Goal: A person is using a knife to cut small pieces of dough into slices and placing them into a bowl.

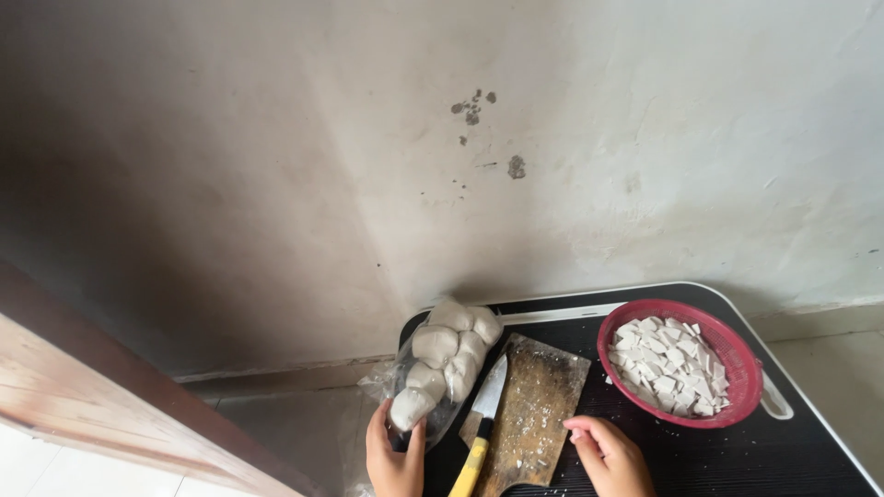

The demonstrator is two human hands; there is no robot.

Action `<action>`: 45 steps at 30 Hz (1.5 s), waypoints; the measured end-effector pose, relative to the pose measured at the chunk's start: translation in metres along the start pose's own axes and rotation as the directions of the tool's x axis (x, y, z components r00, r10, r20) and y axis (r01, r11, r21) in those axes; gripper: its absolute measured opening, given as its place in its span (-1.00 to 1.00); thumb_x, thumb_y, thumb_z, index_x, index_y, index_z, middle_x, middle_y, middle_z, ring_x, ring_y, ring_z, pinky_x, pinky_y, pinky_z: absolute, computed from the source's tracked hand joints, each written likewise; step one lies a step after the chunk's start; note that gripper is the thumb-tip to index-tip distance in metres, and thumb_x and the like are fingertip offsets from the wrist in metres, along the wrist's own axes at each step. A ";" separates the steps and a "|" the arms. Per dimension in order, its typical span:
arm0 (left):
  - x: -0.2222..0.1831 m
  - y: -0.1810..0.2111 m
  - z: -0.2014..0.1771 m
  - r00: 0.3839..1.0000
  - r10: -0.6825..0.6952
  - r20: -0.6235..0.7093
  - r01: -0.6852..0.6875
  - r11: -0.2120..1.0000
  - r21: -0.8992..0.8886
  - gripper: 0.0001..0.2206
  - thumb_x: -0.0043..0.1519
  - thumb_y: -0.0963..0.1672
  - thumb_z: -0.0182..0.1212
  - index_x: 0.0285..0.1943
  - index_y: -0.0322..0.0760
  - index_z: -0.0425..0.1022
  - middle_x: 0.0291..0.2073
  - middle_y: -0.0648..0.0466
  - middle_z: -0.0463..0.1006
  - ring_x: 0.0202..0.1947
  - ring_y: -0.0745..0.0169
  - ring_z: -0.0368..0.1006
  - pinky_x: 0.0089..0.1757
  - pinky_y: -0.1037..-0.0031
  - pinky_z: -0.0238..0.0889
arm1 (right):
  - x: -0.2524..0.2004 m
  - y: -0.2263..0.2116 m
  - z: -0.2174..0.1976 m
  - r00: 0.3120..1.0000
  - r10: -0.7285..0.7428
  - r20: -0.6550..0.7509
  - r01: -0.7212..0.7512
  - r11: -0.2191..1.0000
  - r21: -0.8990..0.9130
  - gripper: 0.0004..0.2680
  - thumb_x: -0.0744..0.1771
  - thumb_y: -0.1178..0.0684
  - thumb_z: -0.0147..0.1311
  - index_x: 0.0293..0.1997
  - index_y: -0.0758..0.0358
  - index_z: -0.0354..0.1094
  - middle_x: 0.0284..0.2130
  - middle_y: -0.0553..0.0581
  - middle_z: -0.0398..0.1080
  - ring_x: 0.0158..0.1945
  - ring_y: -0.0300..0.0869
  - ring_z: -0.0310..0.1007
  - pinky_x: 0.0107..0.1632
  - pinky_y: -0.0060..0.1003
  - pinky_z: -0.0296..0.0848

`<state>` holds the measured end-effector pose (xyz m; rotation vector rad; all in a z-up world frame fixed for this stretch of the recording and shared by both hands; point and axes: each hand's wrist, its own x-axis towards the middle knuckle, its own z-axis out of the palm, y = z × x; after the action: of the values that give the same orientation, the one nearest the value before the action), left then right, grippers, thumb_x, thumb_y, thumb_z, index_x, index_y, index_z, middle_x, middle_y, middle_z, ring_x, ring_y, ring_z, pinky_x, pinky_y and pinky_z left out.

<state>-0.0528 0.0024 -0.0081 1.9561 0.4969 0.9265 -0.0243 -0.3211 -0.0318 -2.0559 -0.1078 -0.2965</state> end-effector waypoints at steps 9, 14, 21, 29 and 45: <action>0.005 0.010 -0.017 0.972 -0.102 -0.212 0.061 0.980 -0.190 -0.37 0.08 -0.17 0.36 0.39 -0.41 0.30 0.23 -0.22 0.29 0.33 -0.03 0.20 0.09 0.25 0.39 | -0.026 -0.044 0.021 0.972 -0.208 0.112 0.227 0.953 -0.198 -0.78 0.31 -0.04 0.04 0.02 -0.17 0.55 -0.04 -0.14 0.62 -0.06 -0.27 0.66 -0.01 -0.33 0.62; -0.009 0.007 -0.011 0.956 0.264 -0.129 -0.273 0.961 -0.055 -0.42 0.06 -0.11 0.44 0.31 -0.24 0.40 0.13 -0.10 0.40 0.12 -0.04 0.37 0.10 0.16 0.29 | -0.026 -0.113 0.055 0.904 -0.213 0.372 0.337 0.888 -0.312 -0.77 0.36 -0.17 -0.07 0.08 -0.18 0.44 -0.16 -0.04 0.58 -0.12 -0.07 0.59 -0.12 -0.09 0.55; -0.010 0.025 -0.017 0.817 0.559 0.143 -0.524 0.822 -0.224 -0.46 0.17 -0.09 0.48 0.31 -0.29 0.36 0.08 -0.14 0.39 0.08 -0.06 0.45 0.07 0.27 0.41 | -0.017 -0.144 0.065 0.845 0.150 0.514 0.220 0.778 -0.589 -0.83 0.39 -0.27 -0.15 0.02 -0.24 0.17 -0.35 0.08 0.58 -0.25 0.11 0.59 -0.20 0.08 0.50; -0.009 0.026 -0.019 0.834 0.539 0.115 -0.498 0.826 -0.263 -0.49 0.20 -0.09 0.43 0.31 -0.29 0.36 0.10 -0.14 0.40 0.12 -0.07 0.45 0.10 0.23 0.38 | -0.016 -0.156 0.079 0.829 0.210 0.518 0.221 0.728 -0.649 -0.72 0.39 -0.32 -0.11 0.21 -0.25 0.14 -0.19 0.19 0.53 -0.12 0.21 0.56 -0.13 0.17 0.49; -0.015 0.040 -0.011 0.686 0.600 0.411 -0.552 0.798 -0.243 -0.47 0.17 -0.05 0.50 0.24 -0.32 0.39 0.03 -0.10 0.41 -0.02 -0.11 0.45 -0.06 0.21 0.39 | -0.011 -0.123 0.000 0.871 0.416 0.262 -0.304 0.874 -0.378 -0.82 0.32 -0.03 0.11 0.01 -0.13 0.31 -0.43 -0.08 0.35 -0.36 -0.29 0.36 -0.24 -0.37 0.32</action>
<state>-0.0712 -0.0221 0.0230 2.1845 -0.4860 0.7712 -0.0598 -0.2605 0.0703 -2.3869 0.1358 0.2996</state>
